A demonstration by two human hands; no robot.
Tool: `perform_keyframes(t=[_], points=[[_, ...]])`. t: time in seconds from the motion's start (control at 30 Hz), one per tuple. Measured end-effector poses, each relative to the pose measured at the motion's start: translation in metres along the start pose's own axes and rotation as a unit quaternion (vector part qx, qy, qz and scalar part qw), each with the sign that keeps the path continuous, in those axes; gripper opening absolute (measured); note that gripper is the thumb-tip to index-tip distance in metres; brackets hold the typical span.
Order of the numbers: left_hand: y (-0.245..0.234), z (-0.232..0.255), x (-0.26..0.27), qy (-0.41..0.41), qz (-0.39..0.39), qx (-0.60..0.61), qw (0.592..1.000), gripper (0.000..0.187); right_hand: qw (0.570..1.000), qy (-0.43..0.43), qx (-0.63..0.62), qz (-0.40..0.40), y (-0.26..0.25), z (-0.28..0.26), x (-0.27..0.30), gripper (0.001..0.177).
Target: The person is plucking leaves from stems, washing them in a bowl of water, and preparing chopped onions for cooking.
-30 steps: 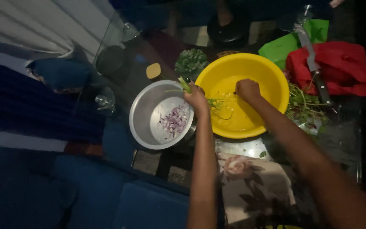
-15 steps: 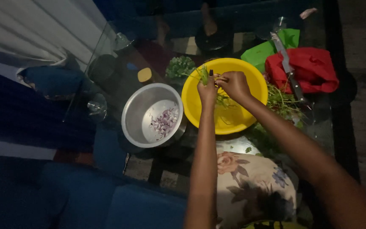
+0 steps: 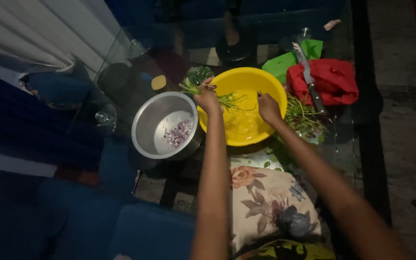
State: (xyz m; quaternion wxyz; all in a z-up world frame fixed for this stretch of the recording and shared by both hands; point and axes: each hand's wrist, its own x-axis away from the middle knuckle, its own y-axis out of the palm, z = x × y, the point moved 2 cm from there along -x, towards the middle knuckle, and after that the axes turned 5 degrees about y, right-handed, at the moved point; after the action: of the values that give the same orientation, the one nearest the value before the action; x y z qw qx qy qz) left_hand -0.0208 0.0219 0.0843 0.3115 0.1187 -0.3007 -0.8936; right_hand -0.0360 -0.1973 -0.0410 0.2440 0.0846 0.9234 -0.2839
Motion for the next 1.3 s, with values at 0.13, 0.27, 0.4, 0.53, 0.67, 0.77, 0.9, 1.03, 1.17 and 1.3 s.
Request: perform_keyframes(t=[0.13, 0.27, 0.4, 0.53, 0.67, 0.77, 0.9, 1.03, 1.17, 1.3], points=[[-0.017, -0.026, -0.009, 0.030, 0.050, 0.056, 0.997, 0.023, 0.984, 0.177, -0.003, 0.033, 0.048, 0.064, 0.050, 0.030], [-0.034, -0.066, -0.010, 0.072, 0.121, 0.119, 0.983, 0.020, 0.776, 0.437, -0.452, -0.052, 0.066, 0.010, 0.081, 0.049], [-0.031, -0.057, 0.038, 0.024, 0.146, 0.092, 0.985, 0.015, 0.645, 0.529, -0.531, -0.148, 0.031, -0.095, 0.063, 0.061], [-0.071, -0.136, 0.045, -0.002, 0.055, -0.028, 0.998, 0.025, 0.682, 0.507, -0.500, -0.170, 0.055, -0.068, 0.032, 0.046], [-0.064, -0.107, 0.076, -0.133, 0.060, -0.021, 0.989, 0.020, 0.713, 0.509, -0.473, -0.095, 0.076, -0.043, 0.031, 0.028], [-0.075, -0.118, 0.067, -0.186, 0.040, -0.094, 0.977, 0.029, 0.830, 0.381, -0.395, -0.096, 0.057, -0.069, 0.033, 0.021], [-0.060, -0.078, 0.084, -0.220, -0.052, -0.163, 0.960, 0.042, 0.985, 0.113, -0.127, -0.043, 0.034, -0.087, 0.035, 0.015], [-0.045, -0.064, 0.091, -0.211, -0.127, -0.143, 0.959, 0.056, 0.971, 0.163, -0.079, -0.158, 0.006, -0.115, 0.032, 0.027], [-0.056, -0.085, 0.083, -0.213, -0.164, -0.131, 0.954, 0.061, 0.983, 0.074, -0.099, -0.134, -0.006, -0.127, 0.032, 0.031], [-0.040, -0.051, 0.095, -0.245, -0.172, -0.150, 0.942, 0.064, 0.991, -0.026, -0.068, -0.113, -0.004, -0.128, 0.029, 0.055]])
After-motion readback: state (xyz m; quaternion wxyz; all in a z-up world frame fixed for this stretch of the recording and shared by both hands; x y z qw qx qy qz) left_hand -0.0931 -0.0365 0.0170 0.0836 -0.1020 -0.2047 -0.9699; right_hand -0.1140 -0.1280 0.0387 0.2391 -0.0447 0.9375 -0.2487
